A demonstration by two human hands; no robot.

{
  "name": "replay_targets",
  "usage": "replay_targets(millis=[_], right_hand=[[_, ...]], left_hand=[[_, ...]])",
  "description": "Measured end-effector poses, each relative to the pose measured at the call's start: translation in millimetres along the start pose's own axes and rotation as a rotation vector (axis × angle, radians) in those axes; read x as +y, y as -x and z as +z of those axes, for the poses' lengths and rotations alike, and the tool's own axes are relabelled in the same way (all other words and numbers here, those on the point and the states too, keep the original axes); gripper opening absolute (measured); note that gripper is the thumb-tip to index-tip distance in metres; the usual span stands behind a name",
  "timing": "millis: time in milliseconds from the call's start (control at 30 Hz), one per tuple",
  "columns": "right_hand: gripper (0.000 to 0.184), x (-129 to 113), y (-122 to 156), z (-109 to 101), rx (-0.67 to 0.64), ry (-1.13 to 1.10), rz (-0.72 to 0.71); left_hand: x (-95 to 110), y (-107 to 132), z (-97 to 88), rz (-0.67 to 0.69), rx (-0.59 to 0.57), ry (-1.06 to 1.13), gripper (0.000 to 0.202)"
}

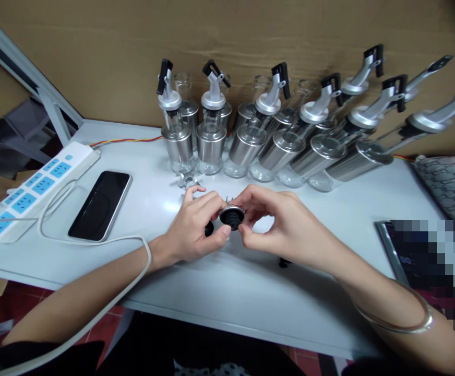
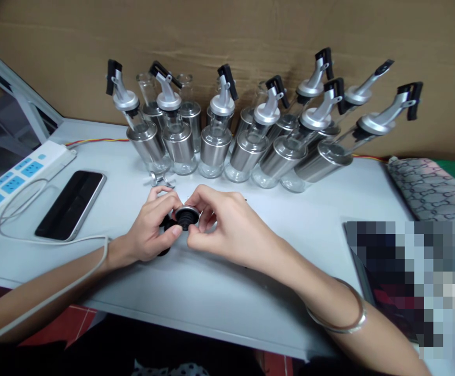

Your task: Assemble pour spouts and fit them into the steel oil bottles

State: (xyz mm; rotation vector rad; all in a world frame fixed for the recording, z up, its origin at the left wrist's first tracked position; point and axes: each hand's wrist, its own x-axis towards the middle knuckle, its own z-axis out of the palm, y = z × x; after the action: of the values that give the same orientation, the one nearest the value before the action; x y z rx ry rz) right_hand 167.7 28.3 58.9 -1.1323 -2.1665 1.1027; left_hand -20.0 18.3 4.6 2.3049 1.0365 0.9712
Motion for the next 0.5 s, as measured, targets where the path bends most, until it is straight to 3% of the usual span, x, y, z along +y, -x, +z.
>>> replay_targets(millis=[500], right_hand=[[0.014, -0.7, -1.3, 1.8, 0.053, -0.055, -0.048]], left_hand=[[-1.2, -0.1, -1.5, 0.047, 0.02, 0.058, 0.016]])
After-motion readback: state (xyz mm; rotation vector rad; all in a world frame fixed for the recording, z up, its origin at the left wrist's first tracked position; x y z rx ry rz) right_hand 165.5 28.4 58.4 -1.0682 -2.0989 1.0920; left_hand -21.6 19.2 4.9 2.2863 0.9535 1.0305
